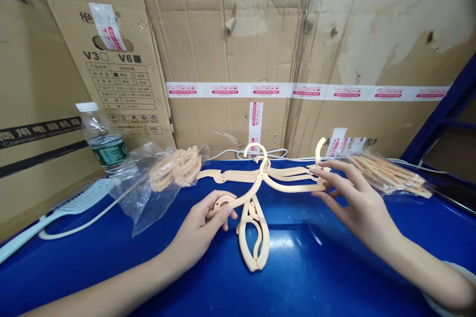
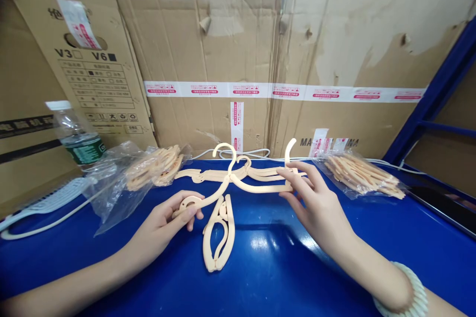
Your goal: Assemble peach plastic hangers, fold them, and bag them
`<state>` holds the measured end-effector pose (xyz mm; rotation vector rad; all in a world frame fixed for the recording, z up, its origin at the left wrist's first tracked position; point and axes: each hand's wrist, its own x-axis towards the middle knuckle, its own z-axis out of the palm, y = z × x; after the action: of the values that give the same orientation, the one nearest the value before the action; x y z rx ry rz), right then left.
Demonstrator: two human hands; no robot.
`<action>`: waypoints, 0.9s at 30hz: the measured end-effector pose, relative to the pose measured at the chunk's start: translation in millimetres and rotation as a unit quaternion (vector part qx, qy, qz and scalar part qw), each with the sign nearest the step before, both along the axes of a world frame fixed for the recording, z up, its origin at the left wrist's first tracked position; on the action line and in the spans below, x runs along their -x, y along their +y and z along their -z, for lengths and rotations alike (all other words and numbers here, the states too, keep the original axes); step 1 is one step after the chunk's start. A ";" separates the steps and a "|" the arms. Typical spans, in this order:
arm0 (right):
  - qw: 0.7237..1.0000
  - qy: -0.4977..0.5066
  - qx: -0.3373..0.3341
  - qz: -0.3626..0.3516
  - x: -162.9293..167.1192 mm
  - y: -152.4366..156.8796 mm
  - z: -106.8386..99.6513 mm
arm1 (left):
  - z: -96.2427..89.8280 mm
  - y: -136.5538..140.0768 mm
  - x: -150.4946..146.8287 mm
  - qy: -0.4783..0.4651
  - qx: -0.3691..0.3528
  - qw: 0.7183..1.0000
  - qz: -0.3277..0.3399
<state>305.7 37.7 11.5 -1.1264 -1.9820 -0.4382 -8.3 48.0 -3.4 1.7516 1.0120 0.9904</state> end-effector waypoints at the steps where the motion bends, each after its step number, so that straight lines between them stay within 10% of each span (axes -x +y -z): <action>1: 0.999 0.038 0.020 -0.012 0.5 0.5 -0.3 | 0.1 0.3 0.0 0.000 0.000 1.000 0.000; 8: 0.970 0.204 0.123 -0.059 0.8 3.6 0.1 | -2.1 -1.0 -1.0 0.009 -0.003 1.000 0.001; 20: 0.967 0.190 0.154 -0.075 -4.2 6.2 0.1 | -4.8 -1.2 -1.1 -0.031 0.009 0.997 -0.071; 27: 0.884 0.364 0.259 -0.141 -2.4 8.4 -3.0 | 0.4 0.4 0.0 -0.089 -0.007 0.992 -0.093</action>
<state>308.1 46.1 14.5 -1.0641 -1.5512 0.6354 -8.3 48.4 -3.8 1.5691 1.0682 1.2504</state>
